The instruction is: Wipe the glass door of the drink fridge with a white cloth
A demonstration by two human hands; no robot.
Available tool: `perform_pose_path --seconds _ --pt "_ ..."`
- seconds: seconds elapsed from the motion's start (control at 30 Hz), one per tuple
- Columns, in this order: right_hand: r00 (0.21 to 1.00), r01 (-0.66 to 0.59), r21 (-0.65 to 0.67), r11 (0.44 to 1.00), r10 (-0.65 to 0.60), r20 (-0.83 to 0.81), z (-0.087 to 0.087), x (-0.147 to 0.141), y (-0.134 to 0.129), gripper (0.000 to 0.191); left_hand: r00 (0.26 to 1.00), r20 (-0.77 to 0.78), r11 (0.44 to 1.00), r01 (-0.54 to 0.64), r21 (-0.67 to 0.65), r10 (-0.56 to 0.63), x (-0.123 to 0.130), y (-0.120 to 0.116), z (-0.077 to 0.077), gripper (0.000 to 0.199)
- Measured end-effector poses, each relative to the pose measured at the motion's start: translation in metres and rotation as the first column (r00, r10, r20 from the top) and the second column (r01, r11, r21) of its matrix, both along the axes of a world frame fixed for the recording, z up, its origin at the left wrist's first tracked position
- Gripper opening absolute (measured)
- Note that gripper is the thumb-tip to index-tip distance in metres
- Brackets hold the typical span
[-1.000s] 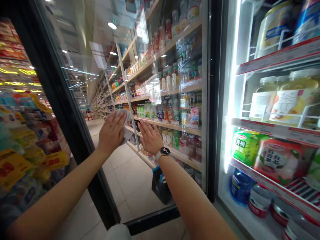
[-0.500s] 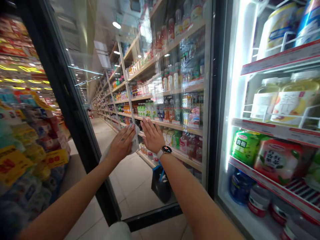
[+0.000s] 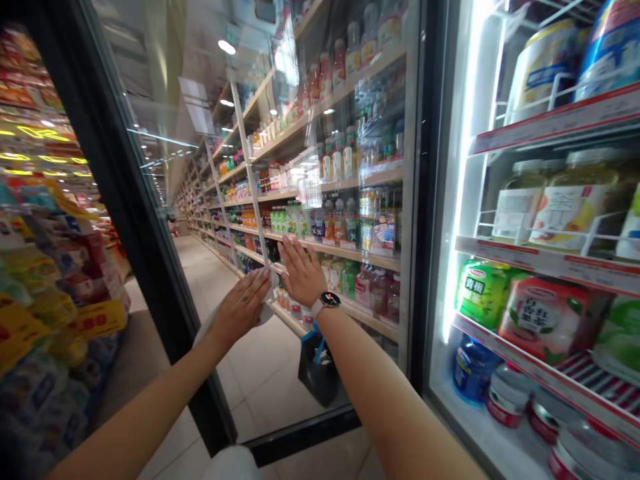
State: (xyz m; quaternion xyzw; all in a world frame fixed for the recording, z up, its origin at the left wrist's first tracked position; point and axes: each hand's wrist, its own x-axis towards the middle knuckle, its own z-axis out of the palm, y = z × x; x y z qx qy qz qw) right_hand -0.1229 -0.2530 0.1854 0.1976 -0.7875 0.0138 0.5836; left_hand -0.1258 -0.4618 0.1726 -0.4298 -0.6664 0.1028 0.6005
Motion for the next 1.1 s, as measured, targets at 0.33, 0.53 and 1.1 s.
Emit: perform_pose_path --seconds 0.33,0.53,1.1 --pt "1.0 0.002 -0.006 1.0 -0.002 -0.013 0.0 0.0 0.0 0.061 0.997 0.028 0.997 -0.064 -0.032 0.065 0.001 -0.008 -0.018 0.064" --pt "1.0 0.007 -0.041 0.999 -0.007 -0.023 -0.01 -0.002 -0.004 0.06 0.996 0.063 0.997 -0.058 -0.042 0.061 -0.001 -0.01 -0.027 0.065" --pt "0.999 -0.003 -0.11 0.994 -0.002 -0.041 -0.071 -0.005 -0.011 0.06 0.996 0.079 0.99 -0.028 -0.139 0.039 0.002 -0.015 -0.039 0.067"
